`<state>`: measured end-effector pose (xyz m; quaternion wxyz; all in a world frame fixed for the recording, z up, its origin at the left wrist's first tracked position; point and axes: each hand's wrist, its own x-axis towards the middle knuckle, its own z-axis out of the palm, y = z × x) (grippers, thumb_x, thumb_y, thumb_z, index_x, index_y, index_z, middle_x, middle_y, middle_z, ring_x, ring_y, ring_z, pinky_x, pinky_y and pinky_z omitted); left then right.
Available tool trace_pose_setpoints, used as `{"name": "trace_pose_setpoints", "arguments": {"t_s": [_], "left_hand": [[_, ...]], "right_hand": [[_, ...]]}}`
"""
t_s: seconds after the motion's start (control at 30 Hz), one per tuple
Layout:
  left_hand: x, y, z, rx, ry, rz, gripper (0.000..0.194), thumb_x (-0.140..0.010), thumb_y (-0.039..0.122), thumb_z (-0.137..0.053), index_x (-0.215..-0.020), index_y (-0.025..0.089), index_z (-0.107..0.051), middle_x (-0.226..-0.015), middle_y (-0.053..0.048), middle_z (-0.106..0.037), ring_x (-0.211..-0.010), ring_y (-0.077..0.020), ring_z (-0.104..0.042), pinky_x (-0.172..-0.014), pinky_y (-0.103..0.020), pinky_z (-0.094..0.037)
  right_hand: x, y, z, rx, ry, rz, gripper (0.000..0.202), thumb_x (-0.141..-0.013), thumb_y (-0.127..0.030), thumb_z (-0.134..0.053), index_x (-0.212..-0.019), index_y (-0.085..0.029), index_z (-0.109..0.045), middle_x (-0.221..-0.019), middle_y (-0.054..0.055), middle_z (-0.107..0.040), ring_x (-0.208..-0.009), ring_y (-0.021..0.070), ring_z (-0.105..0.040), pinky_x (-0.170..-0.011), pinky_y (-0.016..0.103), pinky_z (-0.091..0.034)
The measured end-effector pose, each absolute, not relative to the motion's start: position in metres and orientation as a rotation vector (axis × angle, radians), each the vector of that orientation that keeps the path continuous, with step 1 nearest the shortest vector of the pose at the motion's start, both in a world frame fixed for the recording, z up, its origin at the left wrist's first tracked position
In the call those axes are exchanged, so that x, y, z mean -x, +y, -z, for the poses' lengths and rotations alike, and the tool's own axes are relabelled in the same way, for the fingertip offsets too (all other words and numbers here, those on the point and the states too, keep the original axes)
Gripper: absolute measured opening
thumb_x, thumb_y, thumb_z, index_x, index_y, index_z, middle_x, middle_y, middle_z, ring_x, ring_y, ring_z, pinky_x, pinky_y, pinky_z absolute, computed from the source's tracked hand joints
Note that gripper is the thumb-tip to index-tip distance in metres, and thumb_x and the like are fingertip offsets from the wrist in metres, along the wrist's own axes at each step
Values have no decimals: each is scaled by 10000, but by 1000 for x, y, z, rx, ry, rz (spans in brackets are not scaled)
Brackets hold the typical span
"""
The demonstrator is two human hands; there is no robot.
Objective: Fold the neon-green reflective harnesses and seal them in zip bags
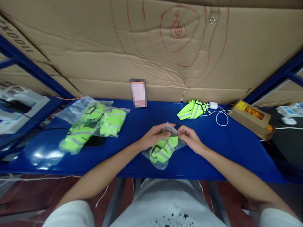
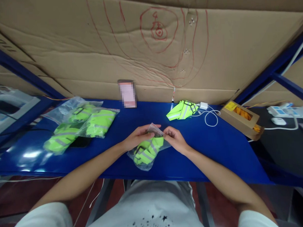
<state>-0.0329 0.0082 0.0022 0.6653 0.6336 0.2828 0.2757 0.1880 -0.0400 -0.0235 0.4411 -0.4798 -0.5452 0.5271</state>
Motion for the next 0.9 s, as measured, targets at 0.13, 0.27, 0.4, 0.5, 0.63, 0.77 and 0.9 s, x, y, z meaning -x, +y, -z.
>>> {"name": "trace_pose_setpoints", "arguments": {"t_s": [0.13,0.27,0.4,0.5,0.63,0.77,0.9], "left_hand": [[32,8,-2,-1456,625,-627,557,-860,469,-749,-1340,199,-666,-1240,-97,-725,-1142,-279,-656,-971,-348,-482],[31,6,-4,-1507,746,-729,509,-904,545,-665,-1254,179,-718,-1152,-94,-752,-1043,-272,-681,-900,-329,-505],[32,8,-8,-1579,893,-899,427,-908,545,-657,-1033,150,-760,-1015,-85,-767,-930,-223,-690,-849,-286,-510],[33,13,-4,-1524,887,-932,391,-883,526,-700,-973,147,-741,-921,-69,-763,-864,-198,-692,-816,-275,-516],[33,16,2,-1416,882,-940,383,-856,527,-735,-925,150,-719,-845,-47,-750,-778,-171,-677,-750,-263,-509],[33,16,0,-1370,840,-967,349,-851,497,-753,-851,152,-698,-813,-37,-746,-752,-160,-674,-746,-261,-509],[34,13,-3,-1370,801,-986,327,-854,469,-761,-832,151,-687,-807,-38,-744,-749,-155,-672,-743,-258,-501]], "right_hand": [[-188,-41,22,1177,-1362,-1299,271,-822,-460,-698,-785,-218,-582,-615,-58,-454,-532,101,-377,-513,257,-262],[-187,-42,21,1177,-1378,-1289,294,-829,-485,-700,-790,-216,-589,-618,-57,-458,-539,102,-386,-519,257,-276],[-187,-42,21,1186,-1379,-1287,326,-835,-529,-708,-828,-216,-618,-630,-53,-477,-541,106,-413,-521,260,-298],[-187,-41,25,1177,-1367,-1298,342,-847,-549,-702,-864,-214,-634,-632,-54,-484,-540,105,-420,-520,258,-308],[-189,-40,29,1199,-1381,-1275,367,-852,-567,-698,-861,-206,-635,-630,-55,-483,-543,101,-424,-513,250,-310],[-188,-40,29,1186,-1384,-1281,375,-843,-567,-710,-858,-199,-635,-624,-58,-485,-539,99,-422,-509,248,-308],[-188,-40,27,1176,-1384,-1280,364,-844,-554,-714,-860,-199,-638,-620,-60,-485,-535,98,-426,-509,252,-306]]}}
